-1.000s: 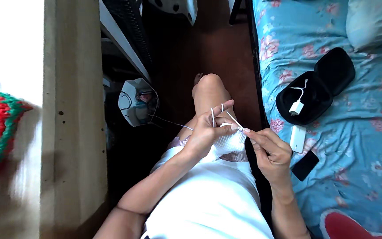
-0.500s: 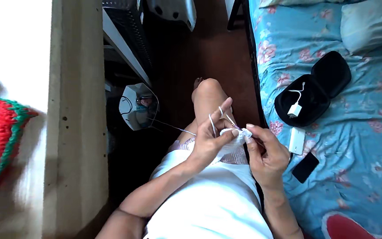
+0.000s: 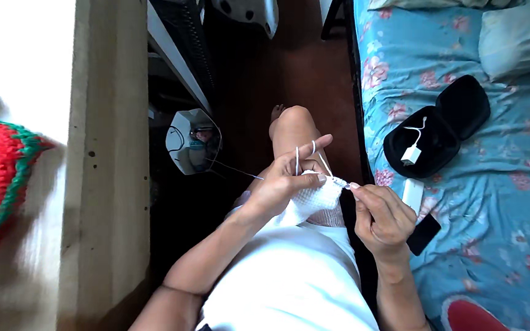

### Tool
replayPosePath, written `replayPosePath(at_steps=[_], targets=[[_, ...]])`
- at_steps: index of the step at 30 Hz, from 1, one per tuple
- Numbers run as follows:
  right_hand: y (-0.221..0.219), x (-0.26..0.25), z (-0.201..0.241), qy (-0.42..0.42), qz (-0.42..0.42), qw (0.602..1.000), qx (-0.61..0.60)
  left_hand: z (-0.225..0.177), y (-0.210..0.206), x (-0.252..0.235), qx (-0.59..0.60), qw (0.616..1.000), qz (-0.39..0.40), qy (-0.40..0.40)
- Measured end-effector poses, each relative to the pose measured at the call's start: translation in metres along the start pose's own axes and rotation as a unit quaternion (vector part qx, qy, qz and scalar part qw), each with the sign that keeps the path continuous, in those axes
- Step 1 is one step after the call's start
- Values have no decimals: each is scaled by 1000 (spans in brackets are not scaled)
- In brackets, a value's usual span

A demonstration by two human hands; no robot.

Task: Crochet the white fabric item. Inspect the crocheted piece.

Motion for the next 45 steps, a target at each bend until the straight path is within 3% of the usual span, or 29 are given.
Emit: replayPosePath(at_steps=[5, 9, 14, 18, 24, 27, 29, 32, 36, 39, 43, 45], targets=[[2, 2, -2, 5, 10, 1000, -9, -3, 5, -2, 43, 996, 15, 70], [1, 4, -7, -85, 33, 987, -136, 1, 7, -4, 25, 998, 17, 53], [-5, -3, -1, -269, 66, 910, -309, 19, -11, -1, -85, 993, 13, -75], [-5, -6, -4, -393, 42, 828, -398, 22, 0, -4, 14, 1000, -3, -10], [0, -3, -8, -439, 28, 791, -424, 14, 56, -14, 1, 993, 117, 24], [-2, -2, -6, -454, 27, 782, -427, 13, 62, -15, 26, 988, 146, -33], [-4, -2, -3, -458, 27, 782, -422, 13, 53, -15, 63, 986, 148, -55], [-7, -1, 3, -446, 19, 801, -399, 10, 21, -10, -6, 991, 126, -43], [-6, 4, 4, -399, 26, 841, -364, 9, -9, -3, -71, 996, 18, -53], [-4, 7, -1, -361, 33, 871, -331, 9, -13, -2, -62, 997, -37, -37], [-1, 11, -7, -329, 42, 895, -300, 9, -12, -1, -47, 997, -53, -15], [1, 11, -9, -283, 50, 926, -243, 9, -11, -1, -43, 997, -59, -9]])
Point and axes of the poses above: each hand's wrist, its own x-axis away from the middle knuckle, its own y-axis out of the back of the hand, z = x × y, the point moved 1 cm from there along -x, towards the middle knuckle, and after that the axes turned 12 degrees about -z, right-handed, at the moved point
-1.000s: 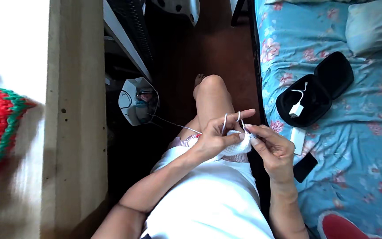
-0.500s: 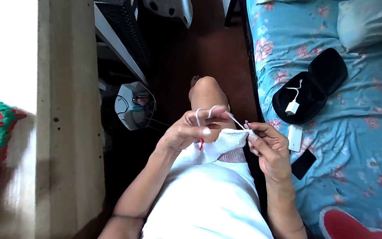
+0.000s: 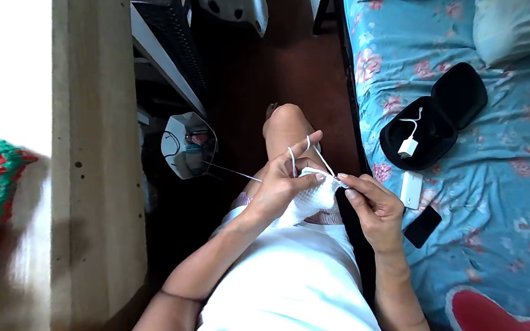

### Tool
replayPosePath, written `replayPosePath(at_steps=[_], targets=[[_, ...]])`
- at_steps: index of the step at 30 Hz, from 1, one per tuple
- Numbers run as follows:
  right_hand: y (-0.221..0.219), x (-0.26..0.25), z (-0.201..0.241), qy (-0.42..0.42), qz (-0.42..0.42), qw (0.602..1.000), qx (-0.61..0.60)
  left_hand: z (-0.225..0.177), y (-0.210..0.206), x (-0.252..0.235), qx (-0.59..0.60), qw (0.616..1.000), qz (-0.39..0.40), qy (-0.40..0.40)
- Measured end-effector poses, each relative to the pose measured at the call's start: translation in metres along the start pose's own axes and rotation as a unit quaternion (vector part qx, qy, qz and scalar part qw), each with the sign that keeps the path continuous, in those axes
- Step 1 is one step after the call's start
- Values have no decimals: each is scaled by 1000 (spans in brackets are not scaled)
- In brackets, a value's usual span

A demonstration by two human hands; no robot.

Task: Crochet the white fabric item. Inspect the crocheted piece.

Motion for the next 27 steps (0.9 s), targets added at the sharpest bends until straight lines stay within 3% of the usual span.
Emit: replayPosePath(at_steps=[5, 10, 21, 27], targets=[[1, -1, 7, 153, -17, 967, 203, 2, 2, 0, -2, 1000, -10, -9], [-4, 2, 16, 218, -35, 927, 303, 0, 0, 3, -51, 996, -22, -70], [-10, 0, 20, 240, -33, 912, 331, 0, 0, 6, -122, 980, -27, -153], [-10, -1, 11, 203, -34, 947, 246, 1, 3, 2, -52, 996, -10, -70]])
Point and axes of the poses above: each hand's wrist, its own x-axis away from the middle knuckle, its own y-axis out of the back of the hand, z = x × y, the point moved 1 cm from there along -x, towards the middle knuckle, and after that the axes turned 12 degrees about -z, right-handed, at the moved point
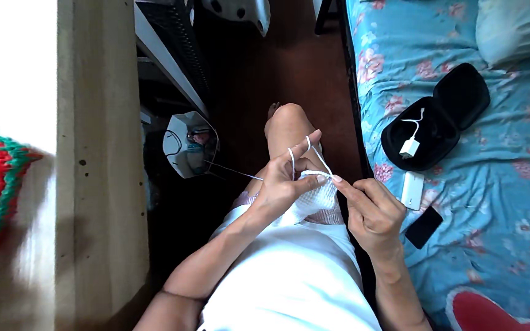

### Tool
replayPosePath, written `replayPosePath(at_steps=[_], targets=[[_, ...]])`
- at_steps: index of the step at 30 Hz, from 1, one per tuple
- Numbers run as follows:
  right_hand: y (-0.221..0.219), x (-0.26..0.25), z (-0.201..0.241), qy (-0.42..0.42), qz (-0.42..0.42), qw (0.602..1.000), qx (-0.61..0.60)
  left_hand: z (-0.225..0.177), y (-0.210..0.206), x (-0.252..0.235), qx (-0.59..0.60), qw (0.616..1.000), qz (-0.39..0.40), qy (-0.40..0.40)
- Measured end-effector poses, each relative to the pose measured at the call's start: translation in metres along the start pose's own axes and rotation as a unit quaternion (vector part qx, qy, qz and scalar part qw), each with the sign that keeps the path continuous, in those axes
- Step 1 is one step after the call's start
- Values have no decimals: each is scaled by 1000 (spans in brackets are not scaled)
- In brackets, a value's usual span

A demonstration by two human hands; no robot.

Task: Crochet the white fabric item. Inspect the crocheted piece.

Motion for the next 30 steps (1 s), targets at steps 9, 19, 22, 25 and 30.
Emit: replayPosePath(at_steps=[9, 19, 22, 25, 30], targets=[[-3, -2, 8, -58, -1, 998, -17, 21, -9, 8, -136, 959, -37, -247], [-13, -4, 19, -166, -45, 971, -163, 23, -18, 16, 25, 993, -59, -101], [-13, 0, 10, -28, -69, 996, -53, 12, -8, 10, 63, 997, -32, -18], [-7, -2, 5, 21, -55, 998, -8, 5, -2, 7, 50, 998, -13, -19], [-2, -4, 3, 62, -49, 997, 21, 1, 2, 3, 53, 999, 12, 1]])
Point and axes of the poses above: each hand's wrist, its own x-axis away from the middle knuckle, its own y-axis out of the back of the hand, z = x × y, the point moved 1 cm from there along -x, towards the middle knuckle, and after that the axes turned 12 degrees about -z, right-handed, at the moved point
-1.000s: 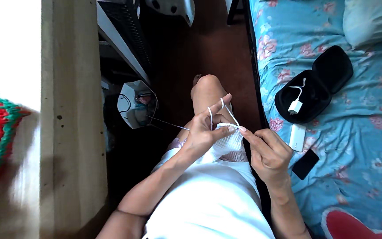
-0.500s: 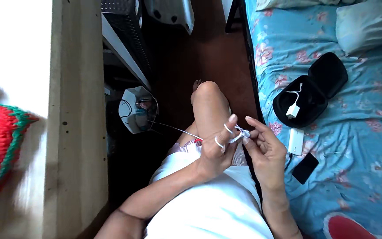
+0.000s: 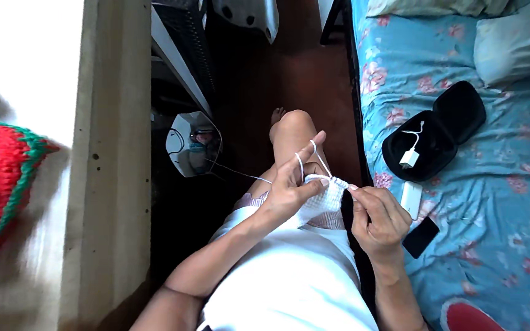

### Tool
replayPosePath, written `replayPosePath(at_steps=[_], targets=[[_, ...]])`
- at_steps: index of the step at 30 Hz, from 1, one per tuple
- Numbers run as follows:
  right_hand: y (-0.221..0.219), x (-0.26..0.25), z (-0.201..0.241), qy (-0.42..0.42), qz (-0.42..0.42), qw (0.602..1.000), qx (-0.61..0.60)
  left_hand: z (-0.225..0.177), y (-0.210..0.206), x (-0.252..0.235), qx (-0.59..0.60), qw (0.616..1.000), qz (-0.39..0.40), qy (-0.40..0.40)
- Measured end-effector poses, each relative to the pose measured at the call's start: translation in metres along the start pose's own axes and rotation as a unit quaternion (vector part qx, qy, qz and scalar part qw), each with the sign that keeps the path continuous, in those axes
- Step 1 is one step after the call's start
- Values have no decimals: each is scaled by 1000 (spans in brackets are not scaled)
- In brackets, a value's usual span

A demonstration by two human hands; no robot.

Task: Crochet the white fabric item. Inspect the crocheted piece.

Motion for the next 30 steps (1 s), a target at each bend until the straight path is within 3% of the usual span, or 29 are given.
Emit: replayPosePath(at_steps=[8, 12, 14, 18, 20, 23, 25, 30], targets=[[2, 6, -5, -16, 5, 998, -60, 1, 11, -6, 100, 989, 41, 105], [3, 10, -10, -101, 17, 980, -169, 0, 13, -6, 127, 982, 49, 131], [3, 9, -10, -161, 30, 960, -227, 1, 12, -5, 72, 992, 59, 90], [2, 6, -7, -268, 66, 902, -331, 7, -2, 2, -100, 987, 75, -104], [1, 4, -7, -318, 66, 869, -373, 14, -7, 5, -104, 984, 73, -127], [2, 2, -7, -393, 49, 819, -415, 16, -4, 1, 9, 998, 70, -3], [5, 1, -8, -411, 41, 810, -416, 19, 8, -3, 93, 992, 58, 60], [10, 2, -13, -420, 29, 814, -401, 20, 54, -16, 114, 980, 142, 76]])
Point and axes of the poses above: each hand's wrist, its own x-axis away from the middle knuckle, its own y-axis out of the back of the hand, z = x × y, the point moved 1 cm from there along -x, towards the middle knuckle, and after that the axes turned 12 degrees about -z, right-handed, at the moved point
